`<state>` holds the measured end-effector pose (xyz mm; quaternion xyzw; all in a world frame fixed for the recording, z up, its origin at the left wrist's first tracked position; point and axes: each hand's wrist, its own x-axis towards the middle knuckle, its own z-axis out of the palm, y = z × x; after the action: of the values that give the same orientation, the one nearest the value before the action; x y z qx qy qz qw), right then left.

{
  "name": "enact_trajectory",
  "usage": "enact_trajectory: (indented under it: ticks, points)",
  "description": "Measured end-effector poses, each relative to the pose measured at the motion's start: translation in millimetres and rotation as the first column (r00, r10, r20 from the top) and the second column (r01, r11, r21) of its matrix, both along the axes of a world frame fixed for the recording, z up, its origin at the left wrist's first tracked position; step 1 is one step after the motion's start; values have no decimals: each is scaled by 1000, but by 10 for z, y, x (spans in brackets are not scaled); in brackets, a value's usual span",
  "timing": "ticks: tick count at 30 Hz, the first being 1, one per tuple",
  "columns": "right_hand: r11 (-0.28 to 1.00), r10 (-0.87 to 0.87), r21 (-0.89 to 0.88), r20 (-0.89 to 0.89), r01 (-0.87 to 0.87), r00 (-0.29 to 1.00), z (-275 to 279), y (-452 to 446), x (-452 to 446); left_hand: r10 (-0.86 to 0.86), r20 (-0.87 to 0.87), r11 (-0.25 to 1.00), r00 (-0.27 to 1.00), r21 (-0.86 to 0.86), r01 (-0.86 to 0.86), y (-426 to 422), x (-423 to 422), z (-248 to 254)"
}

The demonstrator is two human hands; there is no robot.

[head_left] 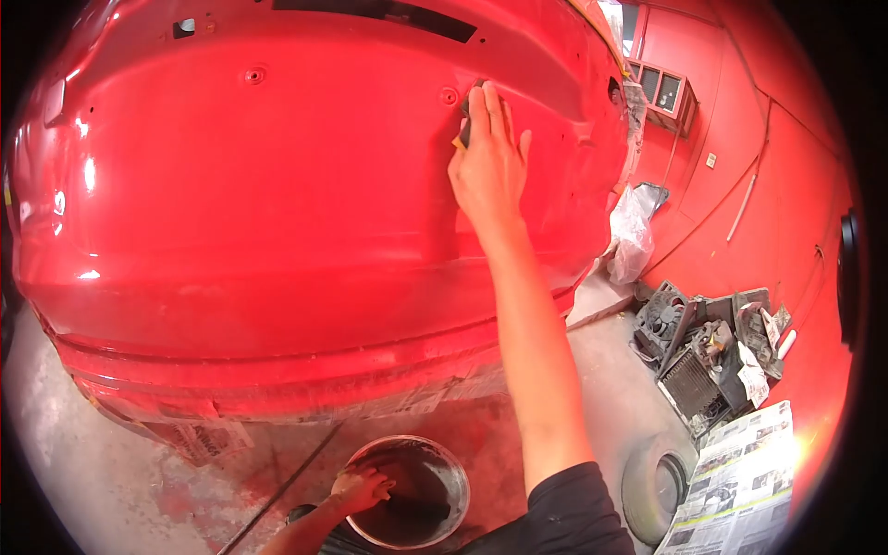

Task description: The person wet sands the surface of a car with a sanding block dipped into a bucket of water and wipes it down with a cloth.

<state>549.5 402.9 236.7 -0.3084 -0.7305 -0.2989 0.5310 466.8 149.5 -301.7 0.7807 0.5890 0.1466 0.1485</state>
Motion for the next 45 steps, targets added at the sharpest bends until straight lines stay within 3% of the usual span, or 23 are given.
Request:
enact_trajectory:
  ticks: [2,5,8,9,12,15,18,21,26,29,32,36,39,42,45]
  points:
    - [1000,10,19,-62,-9,998,-190,-88,-186,-2,-12,999,1000,-45,2,-27,47,105]
    - [995,101,6,-53,-101,993,-548,-289,-327,1,3,997,1000,73,-1,-27,28,-37]
    - [1000,-15,10,0,15,1000,-289,-142,-89,-1,56,993,998,122,-6,-10,9,-203]
    - [998,46,-50,-46,-48,998,-162,-129,-59,4,57,993,998,114,-10,-24,2,-140]
    - [992,129,-3,-112,-130,985,-228,-43,-112,10,68,997,998,78,-16,-84,76,21]
    - [983,173,-56,-45,-175,984,-503,-208,-35,25,47,997,999,78,-28,-36,46,38]
    - [988,151,38,-74,-149,986,-185,25,5,28,7,989,1000,144,-29,26,10,-82]
    - [981,193,19,-88,-193,977,-37,61,-38,16,20,993,1000,118,-18,-65,26,5]
    - [969,211,-127,-14,-211,977,-743,-206,249,9,58,996,998,86,-14,-42,19,-38]
    - [952,257,-168,-10,-255,966,-701,-178,451,26,34,997,999,70,-28,-50,31,-15]
    - [930,358,109,-54,-351,932,-311,13,432,12,46,994,999,106,-17,-67,37,56]
    - [967,252,70,-119,-245,960,-284,200,229,5,75,994,997,105,-13,-55,-17,51]
    - [892,447,118,-373,-436,813,-135,110,-209,22,50,992,999,123,-28,-32,45,-52]
    - [783,622,157,-184,-602,761,103,-49,-385,24,13,988,1000,151,-25,11,46,-48]
    - [816,575,106,-46,-569,817,150,234,236,4,30,990,1000,143,-8,-22,10,-48]
